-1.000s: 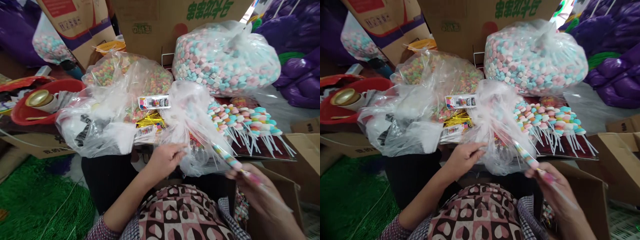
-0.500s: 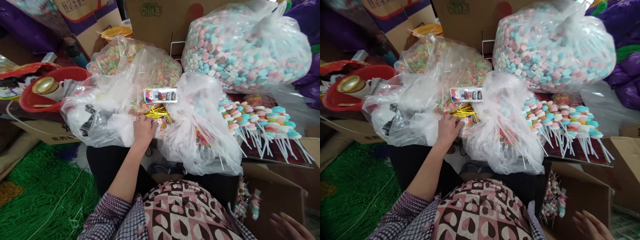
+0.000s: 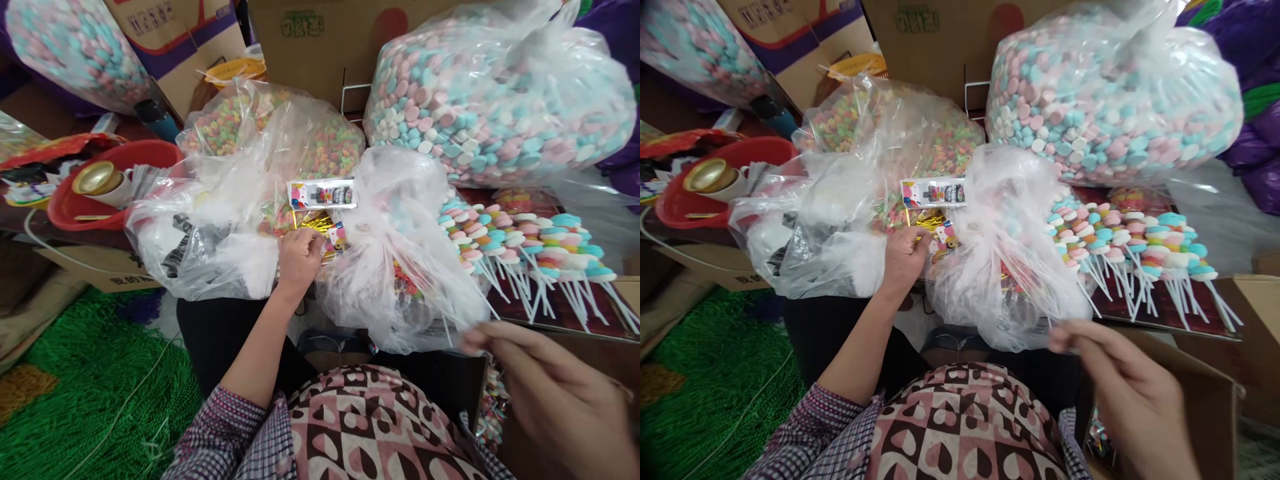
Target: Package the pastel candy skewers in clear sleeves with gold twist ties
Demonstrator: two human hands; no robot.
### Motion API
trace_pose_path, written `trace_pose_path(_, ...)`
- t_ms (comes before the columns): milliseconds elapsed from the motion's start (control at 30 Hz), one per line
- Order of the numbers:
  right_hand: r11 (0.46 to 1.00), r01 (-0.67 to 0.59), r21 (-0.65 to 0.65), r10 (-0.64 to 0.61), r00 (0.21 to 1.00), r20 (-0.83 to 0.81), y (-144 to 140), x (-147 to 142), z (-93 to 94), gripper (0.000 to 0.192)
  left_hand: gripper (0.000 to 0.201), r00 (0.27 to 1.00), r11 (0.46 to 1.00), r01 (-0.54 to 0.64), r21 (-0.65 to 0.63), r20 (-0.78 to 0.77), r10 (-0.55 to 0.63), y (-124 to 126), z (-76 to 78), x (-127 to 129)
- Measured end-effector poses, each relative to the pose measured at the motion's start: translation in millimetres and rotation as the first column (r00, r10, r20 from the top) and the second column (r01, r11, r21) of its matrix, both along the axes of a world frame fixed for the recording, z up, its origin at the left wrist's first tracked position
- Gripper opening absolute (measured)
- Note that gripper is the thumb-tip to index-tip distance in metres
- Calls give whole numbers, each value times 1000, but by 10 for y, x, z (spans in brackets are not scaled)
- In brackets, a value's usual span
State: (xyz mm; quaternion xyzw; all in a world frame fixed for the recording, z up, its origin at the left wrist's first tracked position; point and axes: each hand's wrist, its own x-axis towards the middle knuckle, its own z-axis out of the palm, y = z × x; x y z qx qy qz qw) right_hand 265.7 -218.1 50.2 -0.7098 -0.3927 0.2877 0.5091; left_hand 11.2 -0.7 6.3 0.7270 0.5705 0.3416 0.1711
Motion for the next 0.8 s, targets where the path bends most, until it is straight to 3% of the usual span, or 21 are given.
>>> trace_pose_path(100,964,-264,25,264,964,23,675,-399,60,24,18,954,985,139,-101,281,-106,-27,76,112)
trace_pose_path(167,952,-295,84,283,951,126,1048,-574,92,34,21,889,964,241,-112,424,-173,-88,136,171)
trace_pose_path(267,943,-310,120,297,949,109,1384,-693,92,35,26,804,927,369,-64,522,-284,-225,226,211)
trace_pose_path(400,941,-311,131,328,935,-136,1442,-694,19,27,28,759,853,501,-150,550,-349,-362,317,177)
trace_pose_path(533,941,-274,200,316,923,-219,1335,-635,-32,22,39,642,657,682,-321,694,-326,-378,350,118)
trace_pose_path(600,943,-267,199,309,923,-228,1290,-595,-53,20,37,614,606,704,-370,745,-260,-370,347,108)
trace_pose_path(700,950,-250,187,295,916,-272,1238,-534,-98,18,31,672,641,629,-439,723,-163,-366,347,121)
trace_pose_path(800,950,-267,164,307,897,-318,1187,-499,-136,20,27,758,697,565,-442,611,-228,-386,382,159)
